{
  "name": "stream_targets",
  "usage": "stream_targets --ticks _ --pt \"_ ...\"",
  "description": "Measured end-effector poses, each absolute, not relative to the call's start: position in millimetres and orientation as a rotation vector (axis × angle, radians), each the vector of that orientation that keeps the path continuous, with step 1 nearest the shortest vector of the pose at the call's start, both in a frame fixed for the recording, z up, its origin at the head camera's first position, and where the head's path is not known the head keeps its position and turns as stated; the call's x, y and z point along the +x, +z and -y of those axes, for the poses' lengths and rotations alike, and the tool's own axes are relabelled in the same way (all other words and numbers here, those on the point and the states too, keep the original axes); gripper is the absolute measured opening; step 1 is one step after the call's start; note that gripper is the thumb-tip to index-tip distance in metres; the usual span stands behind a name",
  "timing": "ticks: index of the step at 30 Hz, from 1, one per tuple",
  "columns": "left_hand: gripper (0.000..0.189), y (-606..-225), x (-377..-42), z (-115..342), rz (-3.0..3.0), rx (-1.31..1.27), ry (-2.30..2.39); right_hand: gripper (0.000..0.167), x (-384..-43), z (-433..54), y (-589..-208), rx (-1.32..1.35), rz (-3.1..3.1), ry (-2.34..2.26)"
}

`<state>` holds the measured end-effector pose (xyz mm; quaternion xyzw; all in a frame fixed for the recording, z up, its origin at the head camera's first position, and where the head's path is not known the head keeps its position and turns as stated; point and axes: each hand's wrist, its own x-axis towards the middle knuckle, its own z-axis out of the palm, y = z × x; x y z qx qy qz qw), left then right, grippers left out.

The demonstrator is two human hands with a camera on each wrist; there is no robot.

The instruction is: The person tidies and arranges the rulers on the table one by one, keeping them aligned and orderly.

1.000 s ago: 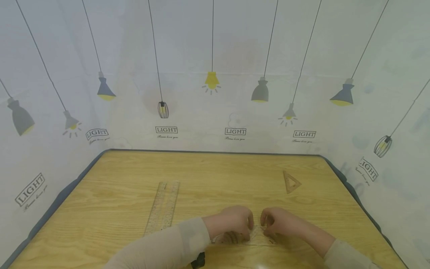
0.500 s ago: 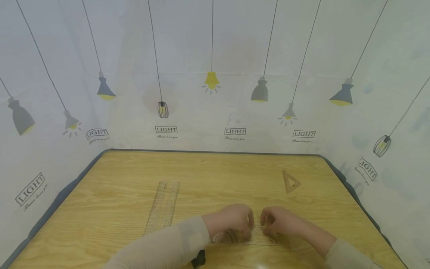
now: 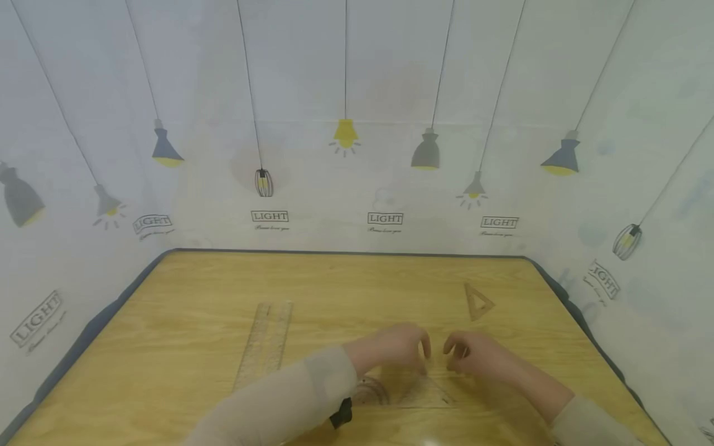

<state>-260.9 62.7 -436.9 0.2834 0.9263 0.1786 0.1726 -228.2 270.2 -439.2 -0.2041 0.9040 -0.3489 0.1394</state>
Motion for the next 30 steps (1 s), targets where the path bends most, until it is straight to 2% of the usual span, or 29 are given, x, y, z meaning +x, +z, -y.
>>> stream_targets --ticks 11,30 --pt "0.024 -443.9 -292.3 -85.9 -2.686 0.849 0.53 0.028 -252.1 -302.5 -441.4 -0.391 -2.81 -0.96" --pt "0.025 -451.2 -335.5 -133.1 -2.722 0.876 0.576 0.029 -291.3 -342.2 -434.2 -0.222 -2.927 -0.854"
